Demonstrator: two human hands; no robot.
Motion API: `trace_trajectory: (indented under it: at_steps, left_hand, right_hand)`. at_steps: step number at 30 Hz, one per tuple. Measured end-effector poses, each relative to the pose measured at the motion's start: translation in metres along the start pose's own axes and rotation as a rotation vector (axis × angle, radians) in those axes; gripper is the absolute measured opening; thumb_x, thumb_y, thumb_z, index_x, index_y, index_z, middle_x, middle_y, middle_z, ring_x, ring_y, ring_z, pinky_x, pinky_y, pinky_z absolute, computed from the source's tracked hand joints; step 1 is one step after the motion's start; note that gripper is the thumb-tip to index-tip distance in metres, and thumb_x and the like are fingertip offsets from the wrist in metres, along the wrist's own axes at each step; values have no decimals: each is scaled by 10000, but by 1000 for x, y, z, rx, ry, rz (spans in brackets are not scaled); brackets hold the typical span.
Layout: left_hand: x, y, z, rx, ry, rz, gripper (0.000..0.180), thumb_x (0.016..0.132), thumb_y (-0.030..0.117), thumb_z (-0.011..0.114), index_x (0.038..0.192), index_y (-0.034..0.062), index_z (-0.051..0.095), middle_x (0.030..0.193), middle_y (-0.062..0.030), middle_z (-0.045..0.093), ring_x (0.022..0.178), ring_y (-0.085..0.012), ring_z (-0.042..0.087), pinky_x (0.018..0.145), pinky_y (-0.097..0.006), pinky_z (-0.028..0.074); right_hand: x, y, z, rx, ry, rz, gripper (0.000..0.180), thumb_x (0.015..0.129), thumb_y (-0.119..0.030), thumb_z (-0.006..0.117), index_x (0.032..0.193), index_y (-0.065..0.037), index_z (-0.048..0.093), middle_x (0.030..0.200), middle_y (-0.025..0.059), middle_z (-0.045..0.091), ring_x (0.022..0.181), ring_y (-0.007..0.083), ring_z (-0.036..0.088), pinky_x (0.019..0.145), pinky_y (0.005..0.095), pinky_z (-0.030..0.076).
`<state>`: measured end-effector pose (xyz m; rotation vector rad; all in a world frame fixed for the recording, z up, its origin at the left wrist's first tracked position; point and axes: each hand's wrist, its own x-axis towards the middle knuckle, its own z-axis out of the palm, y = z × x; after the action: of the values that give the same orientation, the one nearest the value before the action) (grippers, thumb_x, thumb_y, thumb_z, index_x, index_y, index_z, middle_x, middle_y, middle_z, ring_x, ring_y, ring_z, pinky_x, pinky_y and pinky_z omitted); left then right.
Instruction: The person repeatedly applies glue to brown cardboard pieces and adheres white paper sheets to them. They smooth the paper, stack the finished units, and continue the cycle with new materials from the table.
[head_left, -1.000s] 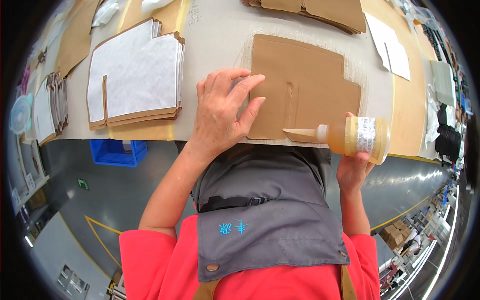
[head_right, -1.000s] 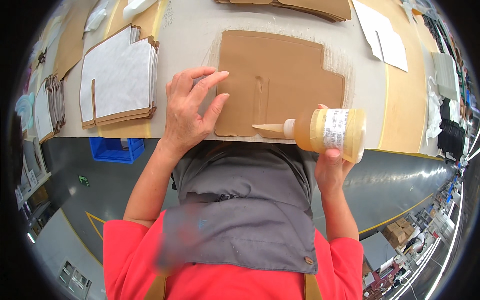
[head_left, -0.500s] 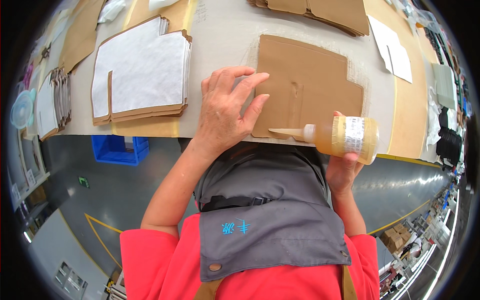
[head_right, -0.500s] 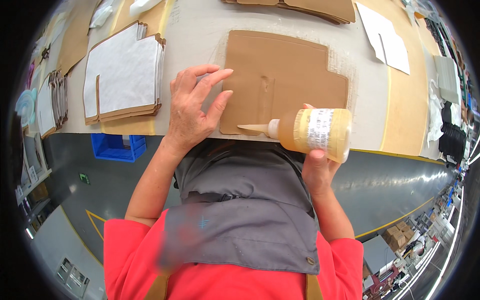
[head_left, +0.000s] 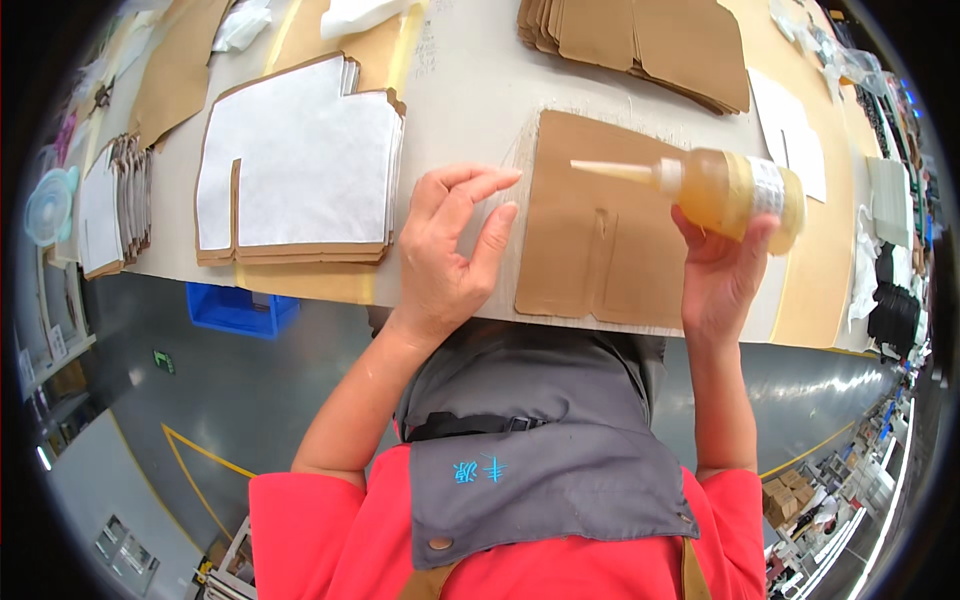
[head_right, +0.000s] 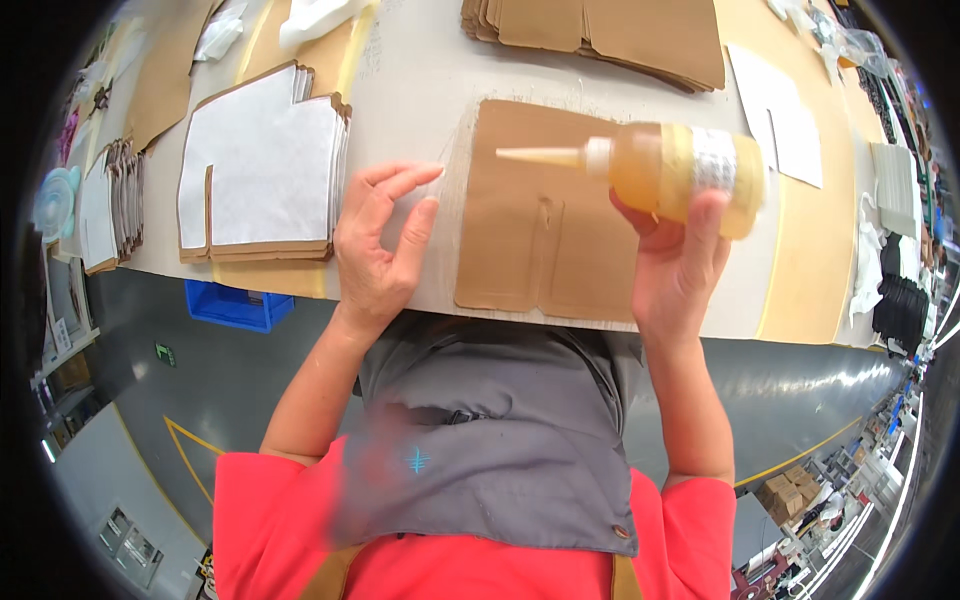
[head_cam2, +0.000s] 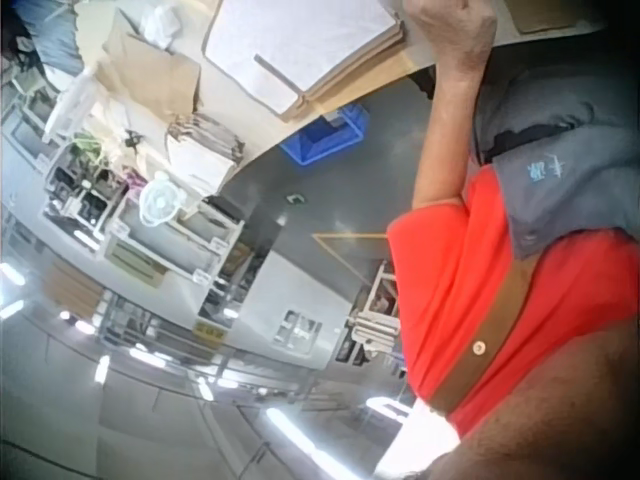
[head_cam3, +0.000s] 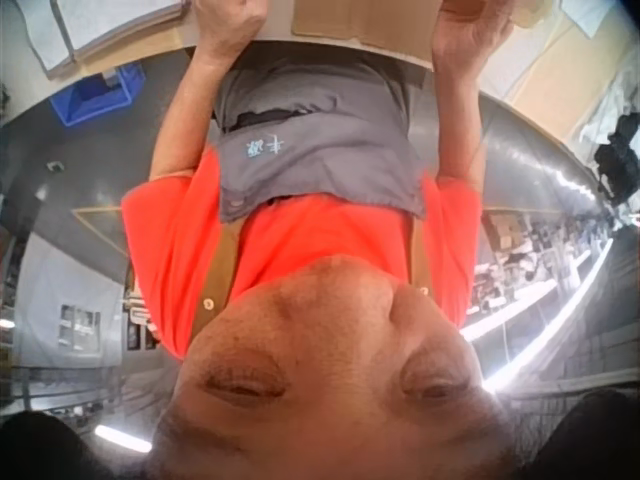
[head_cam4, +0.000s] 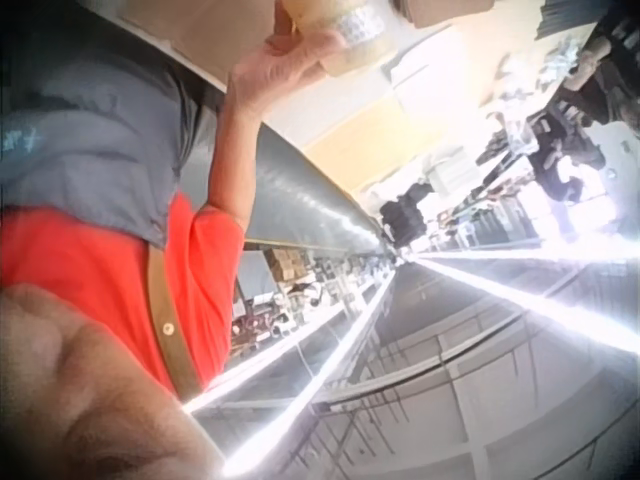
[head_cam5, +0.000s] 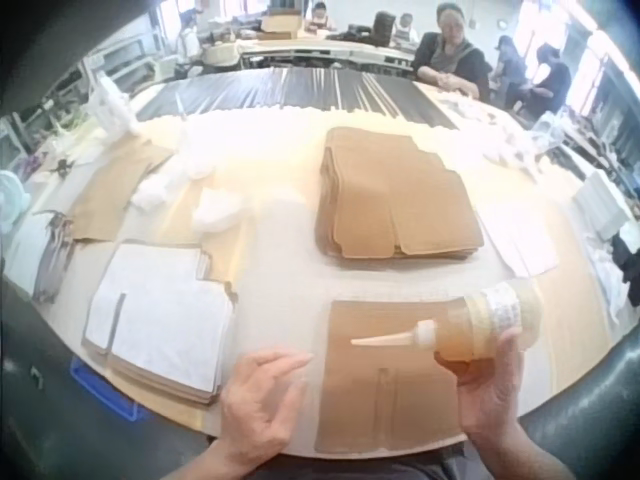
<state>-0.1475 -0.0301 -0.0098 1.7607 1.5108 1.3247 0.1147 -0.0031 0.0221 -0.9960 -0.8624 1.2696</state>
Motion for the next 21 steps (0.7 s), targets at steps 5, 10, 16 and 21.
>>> trace_trajectory:
  at_steps: [5,10,16,21]
  left_hand:
    - [-1,-3,2,-6,-6,1,250,908,46,680,1156,59,713,1135,-120,655,1038,-257,635,905,-343,506]
    - [0,-3,0,-4,-23,-15,253,905,52,687,1156,70,718,1134,-113,654,1028,-256,636,892,-343,511]
    - [1,-3,0,-5,-27,1,252,905,57,688,1155,61,719,1129,-119,653,1023,-256,635,887,-343,511]
    - [0,-5,3,-39,-1,6,254,891,61,702,1144,77,714,1107,-95,643,1018,-257,603,881,-351,496]
  right_hand:
    - [38,12,21,-135,-15,-62,522,1007,-421,626,1374,-63,530,1274,77,635,1149,217,655,965,432,593]
    - [47,21,25,-174,-9,-53,497,999,-388,655,1342,-44,548,1246,73,633,1138,217,649,951,435,596]
    - [42,22,15,-170,-27,-46,497,1010,-403,629,1346,-47,545,1258,70,634,1143,223,652,942,453,598]
    - [28,18,0,-210,-133,-8,485,1044,-422,552,1377,-70,525,1302,78,629,1172,232,652,947,475,596]
